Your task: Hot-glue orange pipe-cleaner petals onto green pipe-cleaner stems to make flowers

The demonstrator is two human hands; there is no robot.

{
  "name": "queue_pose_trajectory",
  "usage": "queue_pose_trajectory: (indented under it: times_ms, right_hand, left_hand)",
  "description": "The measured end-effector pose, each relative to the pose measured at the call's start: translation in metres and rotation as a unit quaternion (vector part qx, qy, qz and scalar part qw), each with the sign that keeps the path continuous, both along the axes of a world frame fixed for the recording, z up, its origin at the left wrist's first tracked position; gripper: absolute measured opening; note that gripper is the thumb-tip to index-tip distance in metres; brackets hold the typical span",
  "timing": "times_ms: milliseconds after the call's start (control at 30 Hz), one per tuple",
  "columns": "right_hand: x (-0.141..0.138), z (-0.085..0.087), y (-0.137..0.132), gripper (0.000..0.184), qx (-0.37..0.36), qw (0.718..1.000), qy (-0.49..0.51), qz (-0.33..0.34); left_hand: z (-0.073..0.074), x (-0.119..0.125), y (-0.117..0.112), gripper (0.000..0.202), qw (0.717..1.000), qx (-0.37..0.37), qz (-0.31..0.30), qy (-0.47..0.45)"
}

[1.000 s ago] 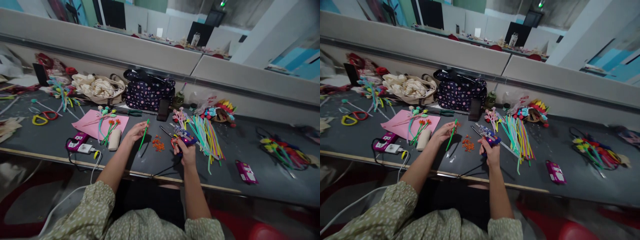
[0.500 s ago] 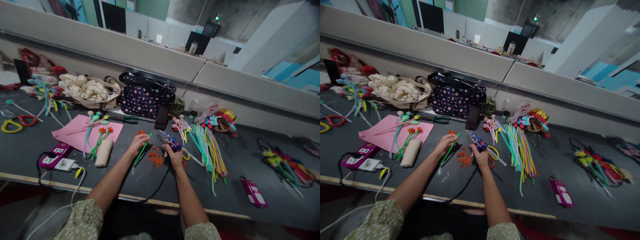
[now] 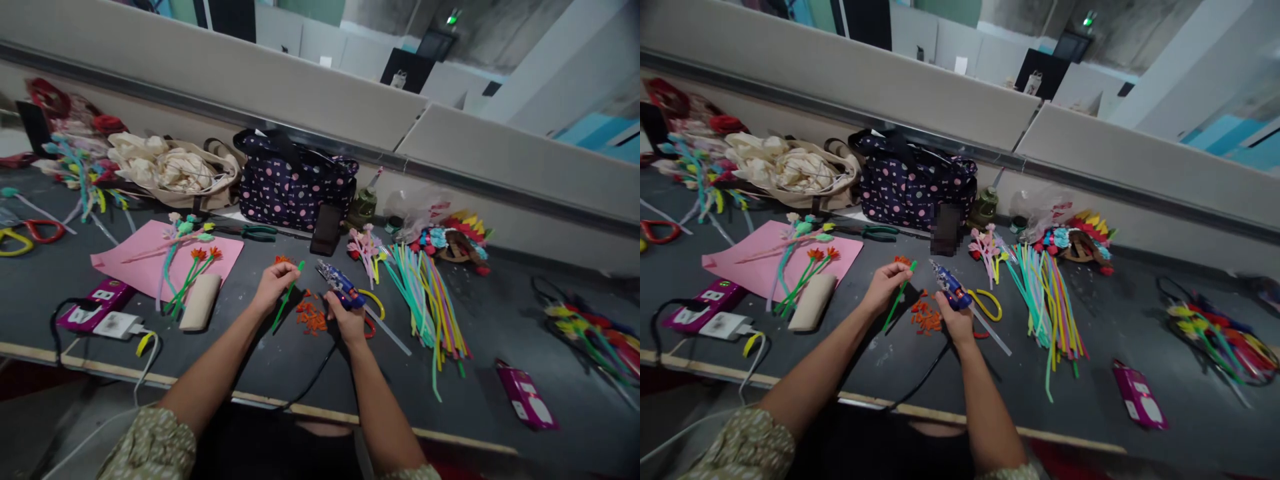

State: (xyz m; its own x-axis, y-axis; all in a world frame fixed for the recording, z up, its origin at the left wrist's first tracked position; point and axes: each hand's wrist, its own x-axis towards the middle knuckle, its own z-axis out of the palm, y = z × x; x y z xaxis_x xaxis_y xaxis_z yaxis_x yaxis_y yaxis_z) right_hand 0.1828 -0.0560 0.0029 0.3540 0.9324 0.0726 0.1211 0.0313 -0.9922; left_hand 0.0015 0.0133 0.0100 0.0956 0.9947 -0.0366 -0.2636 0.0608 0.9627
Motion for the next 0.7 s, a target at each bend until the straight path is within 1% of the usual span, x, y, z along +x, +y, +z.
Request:
queue_pose_trajectory:
  times_ms: [100, 267, 400, 567, 700]
  right_hand:
    - [0.000, 0.004, 0.001, 0.042, 0.001, 1.000, 0.030, 0.005]
    - [0.000, 0.009, 0.002, 0.043, 0.005, 0.999, 0.042, 0.013]
    - [-0.001, 0.010, 0.002, 0.041, 0.013, 0.999, 0.043, 0.024]
    - [-0.001, 0.017, 0.001, 0.036, 0.037, 0.996, 0.058, 0.051]
    - [-0.003, 0.022, -0.001, 0.036, 0.028, 0.997, 0.052, 0.057]
  left_hand:
    - [-0.001, 0.001, -0.001, 0.027, 1.000, -0.019, -0.006, -0.024]
    - [-0.001, 0.005, -0.004, 0.031, 0.990, -0.075, -0.061, -0.106]
    - [0.003, 0.006, -0.006, 0.033, 0.981, -0.099, -0.089, -0.141]
    - [0.005, 0.003, -0.005, 0.038, 0.974, -0.100, -0.127, -0.158]
    - [0.001, 0.001, -0.004, 0.041, 0.975, -0.092, -0.136, -0.153]
